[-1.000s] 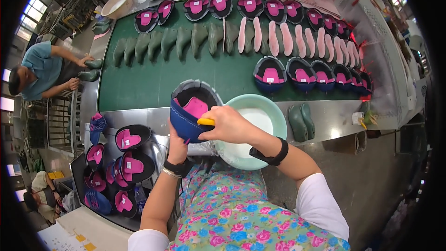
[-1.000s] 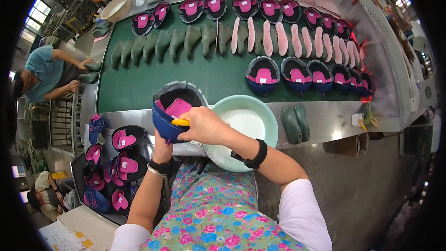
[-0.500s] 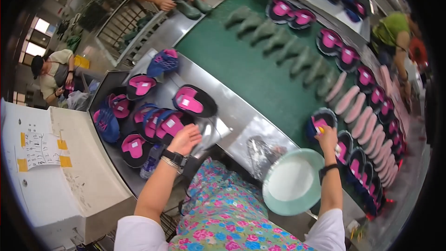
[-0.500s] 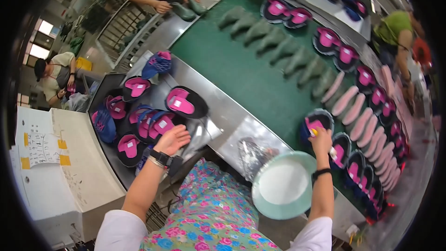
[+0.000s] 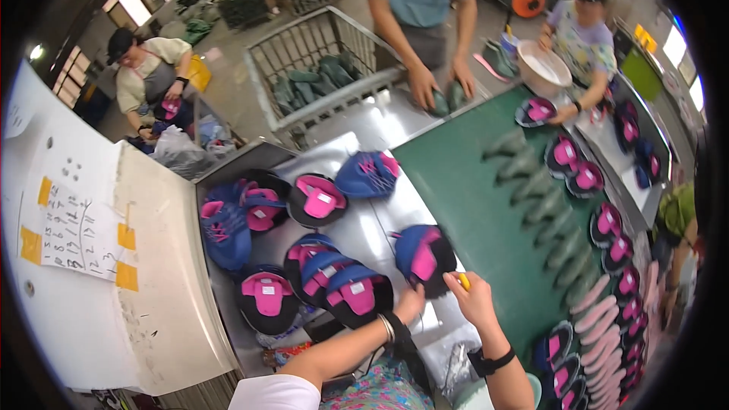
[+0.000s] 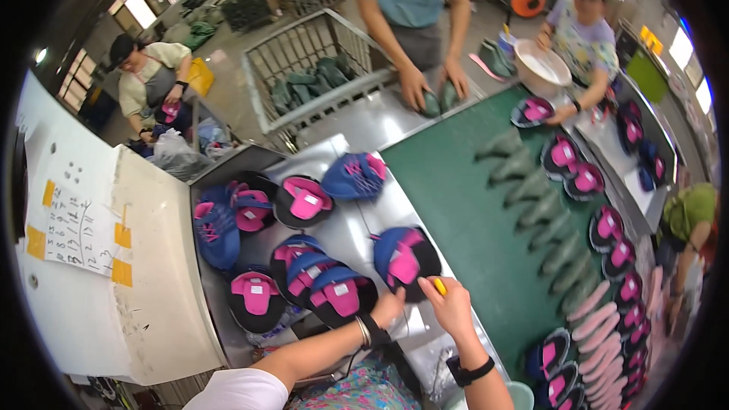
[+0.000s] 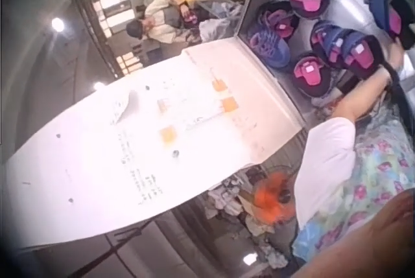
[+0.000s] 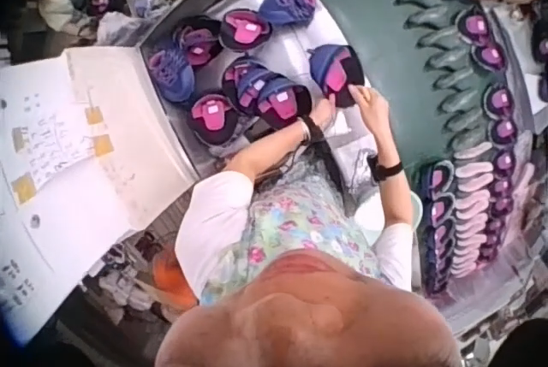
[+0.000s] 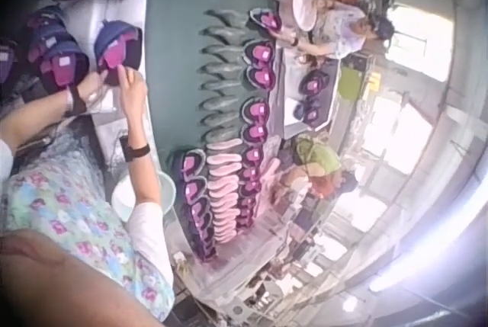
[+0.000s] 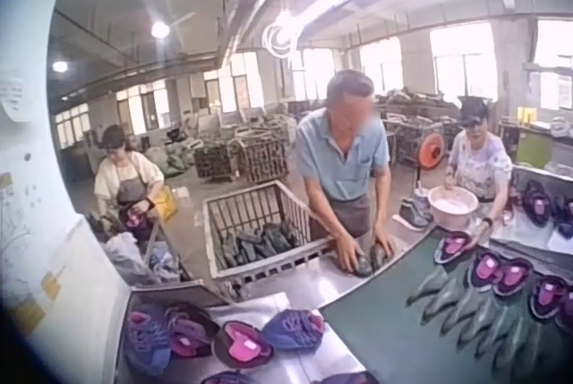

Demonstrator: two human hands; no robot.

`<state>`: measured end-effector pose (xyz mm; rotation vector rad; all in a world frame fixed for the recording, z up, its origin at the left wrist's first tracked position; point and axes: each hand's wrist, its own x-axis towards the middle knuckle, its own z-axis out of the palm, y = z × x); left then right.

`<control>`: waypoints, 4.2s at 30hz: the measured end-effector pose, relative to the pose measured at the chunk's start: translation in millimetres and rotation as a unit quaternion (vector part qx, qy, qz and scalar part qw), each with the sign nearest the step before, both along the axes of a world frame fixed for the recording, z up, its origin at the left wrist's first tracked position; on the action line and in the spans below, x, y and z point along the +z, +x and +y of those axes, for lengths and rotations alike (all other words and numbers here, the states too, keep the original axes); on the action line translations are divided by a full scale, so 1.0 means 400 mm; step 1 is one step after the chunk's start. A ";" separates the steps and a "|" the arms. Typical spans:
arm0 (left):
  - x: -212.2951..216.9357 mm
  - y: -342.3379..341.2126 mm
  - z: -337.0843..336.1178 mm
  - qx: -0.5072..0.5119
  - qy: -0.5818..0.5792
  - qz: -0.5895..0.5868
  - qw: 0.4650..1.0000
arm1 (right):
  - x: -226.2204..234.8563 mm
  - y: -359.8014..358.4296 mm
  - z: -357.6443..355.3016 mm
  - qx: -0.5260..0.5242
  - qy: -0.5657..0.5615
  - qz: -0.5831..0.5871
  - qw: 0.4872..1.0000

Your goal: Applying adhesive to the interior edges of shoe components using a brush in a factory assembly line.

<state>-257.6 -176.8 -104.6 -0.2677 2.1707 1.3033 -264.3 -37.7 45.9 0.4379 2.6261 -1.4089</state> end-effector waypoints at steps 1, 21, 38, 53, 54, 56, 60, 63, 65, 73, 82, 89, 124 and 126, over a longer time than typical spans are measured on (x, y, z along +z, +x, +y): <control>0.005 0.031 0.004 0.056 0.043 0.183 0.981 | -0.001 -0.011 -0.009 0.008 -0.097 0.006 0.995; 0.432 0.099 -0.141 -0.247 0.379 0.097 0.886 | 0.437 0.250 -0.080 0.204 -0.127 -0.074 0.968; 0.456 0.390 -0.120 0.058 0.515 0.173 0.837 | 0.433 0.502 -0.075 0.111 -0.088 0.010 0.990; 0.369 0.250 -0.174 -0.131 0.504 -0.103 0.847 | 0.372 0.349 -0.108 0.243 0.014 -0.085 0.966; 0.338 0.241 -0.182 -0.112 0.499 -0.126 0.850 | 0.356 0.339 -0.115 0.250 0.007 -0.038 0.968; 0.310 0.220 -0.202 -0.093 0.493 -0.153 0.851 | 0.354 0.308 -0.124 0.264 0.012 -0.054 0.963; 0.301 0.194 -0.237 -0.065 0.501 -0.125 0.854 | 0.426 0.251 -0.190 0.259 0.065 -0.124 0.956; 0.356 0.161 -0.263 -0.040 0.528 -0.148 0.836 | 0.426 0.235 -0.200 0.254 0.078 -0.115 0.957; 0.361 0.152 -0.276 -0.040 0.532 -0.185 0.825 | 0.428 0.232 -0.209 0.251 0.088 -0.103 0.958; 0.327 0.148 -0.255 0.002 0.684 -0.274 0.677 | 0.426 0.243 -0.229 0.245 0.109 -0.001 0.963; 0.349 0.173 -0.256 -0.087 0.555 -0.188 0.805 | 0.450 0.270 -0.239 0.255 0.082 -0.097 0.959; 0.342 0.186 -0.278 -0.014 0.582 -0.218 0.783 | 0.364 0.283 -0.168 0.320 -0.105 0.133 0.932; -0.010 0.399 -0.385 -0.539 0.117 0.090 0.829 | 0.344 0.469 -0.010 -0.057 0.157 0.162 0.973; -0.055 0.400 -0.425 -0.633 0.030 0.148 0.759 | 0.342 0.492 0.012 -0.042 0.195 0.226 0.953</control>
